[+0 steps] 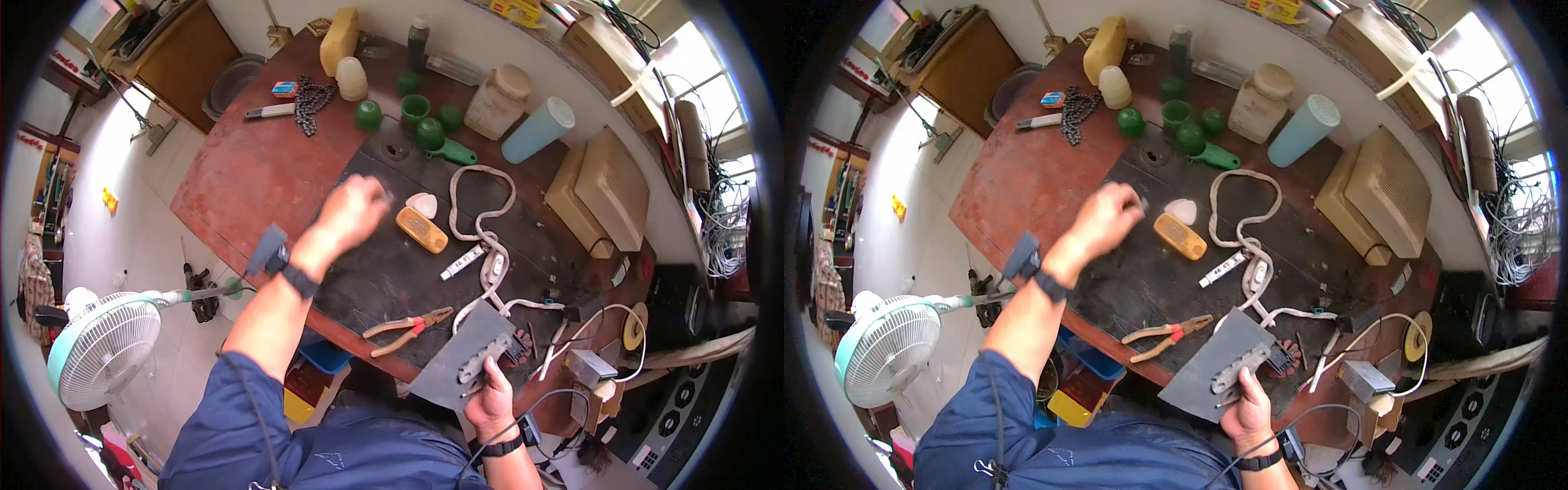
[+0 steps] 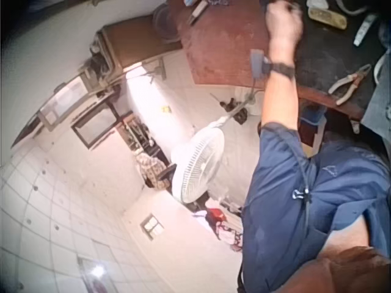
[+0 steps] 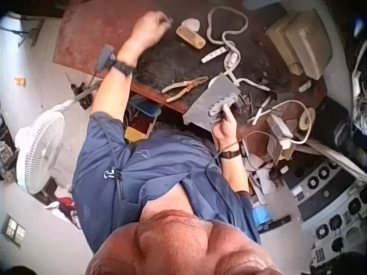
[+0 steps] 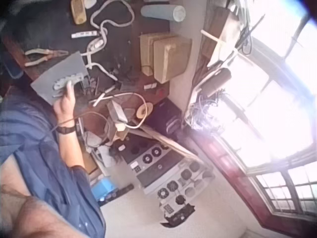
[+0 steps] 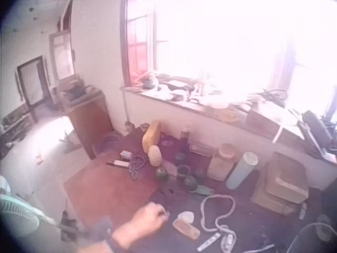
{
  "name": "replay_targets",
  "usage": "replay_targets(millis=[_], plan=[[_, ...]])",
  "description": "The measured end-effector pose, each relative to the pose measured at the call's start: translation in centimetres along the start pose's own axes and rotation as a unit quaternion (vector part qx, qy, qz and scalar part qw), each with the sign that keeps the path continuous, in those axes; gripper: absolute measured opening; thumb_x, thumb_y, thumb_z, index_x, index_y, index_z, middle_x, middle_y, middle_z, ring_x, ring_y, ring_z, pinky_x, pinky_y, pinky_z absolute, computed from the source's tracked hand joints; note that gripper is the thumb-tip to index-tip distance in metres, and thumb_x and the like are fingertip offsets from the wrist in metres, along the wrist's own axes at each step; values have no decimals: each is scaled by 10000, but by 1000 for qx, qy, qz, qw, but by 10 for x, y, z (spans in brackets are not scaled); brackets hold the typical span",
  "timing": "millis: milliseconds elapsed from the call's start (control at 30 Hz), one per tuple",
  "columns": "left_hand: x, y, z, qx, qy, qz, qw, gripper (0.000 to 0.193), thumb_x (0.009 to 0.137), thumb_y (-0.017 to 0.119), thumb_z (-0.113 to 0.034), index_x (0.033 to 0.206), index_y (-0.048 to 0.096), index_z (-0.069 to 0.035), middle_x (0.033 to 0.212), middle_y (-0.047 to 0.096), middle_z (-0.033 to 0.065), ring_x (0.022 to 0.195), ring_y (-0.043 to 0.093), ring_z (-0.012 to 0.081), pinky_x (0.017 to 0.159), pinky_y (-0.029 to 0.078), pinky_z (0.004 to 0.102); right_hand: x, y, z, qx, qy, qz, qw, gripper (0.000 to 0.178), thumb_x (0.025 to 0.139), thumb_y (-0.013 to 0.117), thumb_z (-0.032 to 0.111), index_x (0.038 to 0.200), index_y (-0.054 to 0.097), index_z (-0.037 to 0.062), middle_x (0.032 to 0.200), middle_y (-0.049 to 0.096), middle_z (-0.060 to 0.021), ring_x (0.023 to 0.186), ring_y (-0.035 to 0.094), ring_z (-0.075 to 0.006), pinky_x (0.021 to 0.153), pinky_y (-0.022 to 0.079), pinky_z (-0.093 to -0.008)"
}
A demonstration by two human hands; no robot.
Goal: Assembling or repairing small electronic components, including using pliers and applying adhesive to a metal plate.
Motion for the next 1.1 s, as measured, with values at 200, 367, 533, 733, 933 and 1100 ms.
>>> replay_targets(millis=[200, 367, 533, 733, 933, 1100], plan=[[-128, 19, -150, -173, 188, 120, 959, 131, 799, 716, -133, 892, 634, -88, 846, 578, 101, 802, 629, 291, 658, 519, 369, 6, 3, -1, -64, -22, -3, 998, 388, 993, 545, 277, 1316, 554, 62, 1262, 639, -92, 1170, 601, -267, 1054, 434, -440], [-182, 49, -191, -35, 203, 149, 967, 78, 824, 638, -163, 832, 581, -109, 842, 555, 69, 780, 643, 256, 635, 542, 380, 1, 16, 0, -12, 50, 44, 998, 414, 1015, 492, 393, 1273, 574, 81, 1240, 643, -71, 1150, 598, -242, 1026, 444, -422], [-196, 60, -216, 1, 166, 179, 970, 119, 836, 654, -167, 900, 592, -89, 873, 567, 85, 800, 648, 278, 663, 547, 382, 3, -10, -1, 5, 109, 63, 992, 380, 981, 567, 428, 1155, 619, 94, 1092, 678, -80, 1025, 637, -226, 945, 491, -387], [-135, 34, -198, -201, 89, 60, 974, 129, 853, 681, -141, 923, 647, -38, 881, 621, 139, 788, 633, 320, 709, 518, 391, -7, -24, 20, 28, 64, 49, 996, 321, 976, 591, 298, 1195, 615, 65, 1133, 689, -108, 1056, 650, -278, 981, 481, -457], [-23, 47, -81, 79, -33, -58, 995, 178, 841, 632, -184, 950, 664, -46, 951, 647, 173, 924, 639, 355, 810, 518, 434, -14, -42, 38, 49, 60, 9, 997, 288, 968, 589, 301, 1131, 653, 72, 1063, 713, -119, 1011, 666, -310, 976, 471, -482], [23, 56, -65, 199, -90, -5, 976, 352, 787, 724, -331, 1001, 684, -55, 1023, 642, 165, 990, 632, 361, 856, 513, 456, -25, -58, 46, 51, 29, -3, 998, 270, 962, 596, 283, 1112, 660, 68, 1048, 715, -129, 998, 670, -315, 952, 486, -488]])
Point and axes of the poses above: each hand's wrist, its own x-axis towards the middle knuckle, its own y-axis out of the palm, z = x × y, the point moved 2 cm from there along x, towards the middle knuckle
